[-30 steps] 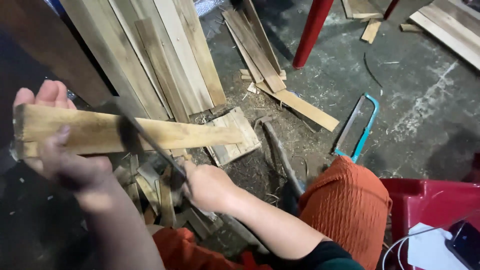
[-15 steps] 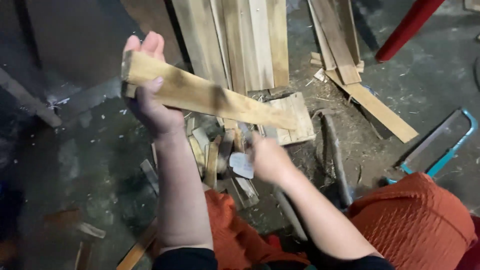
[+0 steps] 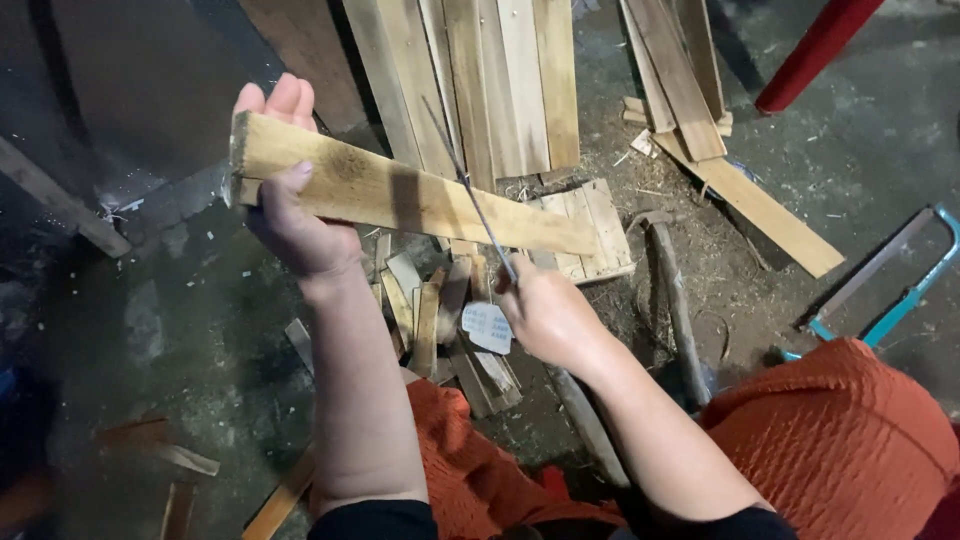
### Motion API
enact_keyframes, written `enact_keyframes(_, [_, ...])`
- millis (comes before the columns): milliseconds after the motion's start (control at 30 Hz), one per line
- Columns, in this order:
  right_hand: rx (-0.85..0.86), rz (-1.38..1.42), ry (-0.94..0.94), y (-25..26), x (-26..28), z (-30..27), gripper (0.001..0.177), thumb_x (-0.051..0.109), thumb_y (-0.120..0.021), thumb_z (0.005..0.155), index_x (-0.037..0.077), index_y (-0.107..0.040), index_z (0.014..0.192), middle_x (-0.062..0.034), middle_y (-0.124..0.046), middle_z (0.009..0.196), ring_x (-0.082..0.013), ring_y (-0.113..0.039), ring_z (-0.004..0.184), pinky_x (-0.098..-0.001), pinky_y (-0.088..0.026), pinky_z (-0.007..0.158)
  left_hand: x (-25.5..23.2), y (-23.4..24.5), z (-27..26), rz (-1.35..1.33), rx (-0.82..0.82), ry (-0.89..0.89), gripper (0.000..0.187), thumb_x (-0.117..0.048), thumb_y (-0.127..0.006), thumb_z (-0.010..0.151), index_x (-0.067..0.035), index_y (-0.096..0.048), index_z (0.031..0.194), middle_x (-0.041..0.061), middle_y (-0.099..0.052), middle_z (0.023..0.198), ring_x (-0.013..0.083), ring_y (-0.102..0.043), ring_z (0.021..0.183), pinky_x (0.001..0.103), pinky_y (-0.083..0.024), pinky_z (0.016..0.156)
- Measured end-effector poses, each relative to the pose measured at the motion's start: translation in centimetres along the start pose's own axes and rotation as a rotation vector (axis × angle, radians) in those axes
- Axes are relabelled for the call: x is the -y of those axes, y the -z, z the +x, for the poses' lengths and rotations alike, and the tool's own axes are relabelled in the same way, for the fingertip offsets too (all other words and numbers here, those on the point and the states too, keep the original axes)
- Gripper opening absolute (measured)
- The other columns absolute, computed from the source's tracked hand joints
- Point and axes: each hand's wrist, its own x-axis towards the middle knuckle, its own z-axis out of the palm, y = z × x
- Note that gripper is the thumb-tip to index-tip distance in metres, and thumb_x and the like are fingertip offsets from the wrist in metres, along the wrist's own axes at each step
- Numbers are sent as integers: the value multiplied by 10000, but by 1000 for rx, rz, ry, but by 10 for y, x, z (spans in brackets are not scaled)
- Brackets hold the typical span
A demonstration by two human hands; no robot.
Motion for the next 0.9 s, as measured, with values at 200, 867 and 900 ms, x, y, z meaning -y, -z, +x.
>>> enact_keyframes(200, [36, 114, -150, -23, -44, 38, 119, 42, -519, 976, -56, -586, 988, -127, -660, 711, -220, -621, 448, -331, -584, 451, -5, -11, -1, 65, 36, -34, 668, -176, -472, 853, 32, -394, 1484, 297, -574, 1418, 422, -528, 1418, 599, -341, 1321])
enact_keyframes(867, [133, 95, -122, -17, -30, 31, 216, 36, -415, 1057, -47, -574, 1179, -125, -652, 662, -144, -604, 418, -214, -612, 364, -13, -21, -8, 0, 66, -27, 651, -174, -484, 906, 20, -400, 1522, 278, -571, 1468, 407, -528, 1466, 584, -359, 1358])
enact_keyframes(900, [63, 62, -124, -30, -59, 47, 189, 71, -462, 1017, -41, -605, 1070, -138, -679, 717, -200, -644, 512, -283, -618, 486, -13, -19, -8, -15, 53, -1, 661, -164, -491, 900, 24, -385, 1525, 282, -552, 1484, 409, -503, 1482, 580, -340, 1357])
